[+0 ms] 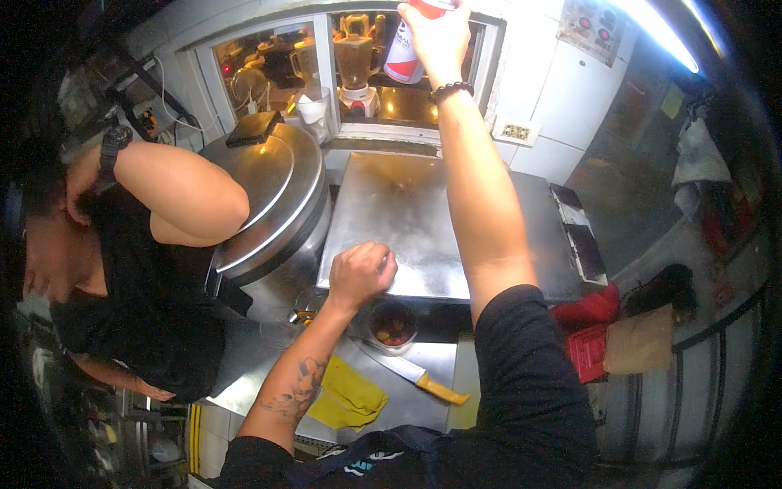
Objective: The person assembles a handheld blowtorch by attaching a nozzle to a gas canister, then uses a lighter to ignite the torch. They adjust the flame and direct it toward a metal surface, then extinguish it.
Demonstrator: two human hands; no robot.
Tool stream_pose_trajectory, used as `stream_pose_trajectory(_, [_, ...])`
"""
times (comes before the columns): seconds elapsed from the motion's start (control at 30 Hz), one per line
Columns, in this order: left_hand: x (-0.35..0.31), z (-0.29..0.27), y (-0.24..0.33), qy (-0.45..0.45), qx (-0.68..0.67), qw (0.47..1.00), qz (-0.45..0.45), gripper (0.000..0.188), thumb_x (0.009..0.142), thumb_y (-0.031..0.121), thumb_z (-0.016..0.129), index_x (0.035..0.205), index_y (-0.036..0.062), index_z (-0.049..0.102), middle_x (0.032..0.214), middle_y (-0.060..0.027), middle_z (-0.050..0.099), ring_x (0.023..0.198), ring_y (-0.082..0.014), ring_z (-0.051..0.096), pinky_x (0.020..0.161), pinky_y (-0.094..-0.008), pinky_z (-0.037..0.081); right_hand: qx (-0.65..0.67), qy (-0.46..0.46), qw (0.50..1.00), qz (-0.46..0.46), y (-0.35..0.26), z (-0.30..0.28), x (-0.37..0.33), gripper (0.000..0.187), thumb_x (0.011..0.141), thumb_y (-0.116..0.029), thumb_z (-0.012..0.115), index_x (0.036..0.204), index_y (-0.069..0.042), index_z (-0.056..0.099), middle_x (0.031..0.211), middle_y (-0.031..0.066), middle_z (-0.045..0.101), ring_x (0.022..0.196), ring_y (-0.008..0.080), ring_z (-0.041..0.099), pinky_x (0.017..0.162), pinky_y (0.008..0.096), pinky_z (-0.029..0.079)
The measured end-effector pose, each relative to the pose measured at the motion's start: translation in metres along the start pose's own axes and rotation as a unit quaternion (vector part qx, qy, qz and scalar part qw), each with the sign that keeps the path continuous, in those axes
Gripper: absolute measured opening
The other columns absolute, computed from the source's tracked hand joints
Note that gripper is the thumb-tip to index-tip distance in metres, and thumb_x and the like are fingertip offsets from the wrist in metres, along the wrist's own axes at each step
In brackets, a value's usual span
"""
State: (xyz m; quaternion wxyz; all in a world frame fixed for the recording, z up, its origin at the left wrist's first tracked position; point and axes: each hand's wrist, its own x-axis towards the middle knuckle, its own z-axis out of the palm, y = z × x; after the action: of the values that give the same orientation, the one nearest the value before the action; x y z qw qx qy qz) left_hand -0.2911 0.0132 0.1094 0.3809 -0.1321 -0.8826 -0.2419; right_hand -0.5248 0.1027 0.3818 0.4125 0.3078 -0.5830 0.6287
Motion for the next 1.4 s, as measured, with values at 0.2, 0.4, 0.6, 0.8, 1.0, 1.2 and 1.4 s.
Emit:
stream_pose_trajectory(0.2, [0.006,0.001,-0.003,0.023,-0.005,1.000,0.013,0.013,0.081,0.016,0.067,0.071,0.0086,0.062,0.066,-0.0080,0.060,0.060,-0.0275,0.063,0.055,-0.0391,0.051,-0.033,0.037,0.999,-0.008,-0.005,-0.024,0.015,0.050,0.080,-0.008,0.078,0.122,0.003,0.055,0.099,0.0127,0.070,0.087,0.0197,0.068,0.074,0.0327,0.058])
stream_pose_trajectory(0.4, [0.007,0.001,0.000,0.027,0.001,0.999,0.017,0.014,0.080,0.015,0.067,0.070,0.0086,0.062,0.066,-0.0085,0.060,0.059,-0.0278,0.062,0.054,-0.0399,0.051,-0.080,0.061,0.995,-0.003,0.000,-0.076,0.029,0.051,0.079,-0.009,0.079,0.123,0.004,0.055,0.099,0.0128,0.070,0.087,0.0198,0.068,0.075,0.0328,0.058])
stream_pose_trajectory(0.6, [0.007,0.000,0.002,0.014,0.015,1.000,0.005,0.013,0.080,0.015,0.068,0.071,0.0083,0.063,0.066,-0.0086,0.060,0.059,-0.0282,0.063,0.054,-0.0403,0.051,-0.107,0.071,0.992,0.002,0.006,-0.104,0.033,0.052,0.079,-0.010,0.079,0.123,0.004,0.055,0.100,0.0130,0.070,0.088,0.0199,0.068,0.076,0.0329,0.058])
stream_pose_trajectory(0.8, [0.007,0.002,0.002,0.018,0.015,1.000,0.003,0.010,0.080,0.015,0.068,0.073,0.0082,0.065,0.067,-0.0086,0.061,0.059,-0.0283,0.063,0.054,-0.0400,0.051,-0.119,0.075,0.990,0.004,0.009,-0.119,0.041,0.053,0.078,-0.011,0.080,0.123,0.004,0.055,0.100,0.0132,0.070,0.088,0.0200,0.068,0.077,0.0330,0.057])
stream_pose_trajectory(1.0, [0.006,0.002,0.002,0.019,0.016,1.000,-0.001,0.011,0.080,0.015,0.068,0.072,0.0080,0.065,0.067,-0.0088,0.061,0.059,-0.0284,0.063,0.054,-0.0391,0.051,-0.126,0.075,0.989,0.005,0.010,-0.129,0.047,0.054,0.078,-0.012,0.080,0.123,0.005,0.054,0.101,0.0134,0.070,0.089,0.0202,0.068,0.078,0.0331,0.057])
stream_pose_trajectory(1.2, [0.006,0.001,0.002,-0.002,0.005,1.000,-0.030,0.010,0.081,0.016,0.068,0.075,0.0085,0.066,0.071,-0.0095,0.065,0.064,-0.0302,0.064,0.059,-0.0411,0.051,-0.133,0.077,0.988,0.003,0.010,-0.140,0.050,0.056,0.077,-0.013,0.081,0.123,0.005,0.054,0.101,0.0136,0.070,0.089,0.0203,0.068,0.078,0.0333,0.057])
stream_pose_trajectory(1.4, [0.007,0.000,0.003,-0.003,0.010,1.000,-0.024,0.010,0.081,0.016,0.068,0.075,0.0084,0.066,0.070,-0.0093,0.064,0.063,-0.0299,0.064,0.058,-0.0406,0.051,-0.139,0.080,0.987,0.003,0.010,-0.152,0.052,0.057,0.077,-0.013,0.081,0.123,0.005,0.054,0.102,0.0138,0.070,0.090,0.0204,0.068,0.079,0.0334,0.057])
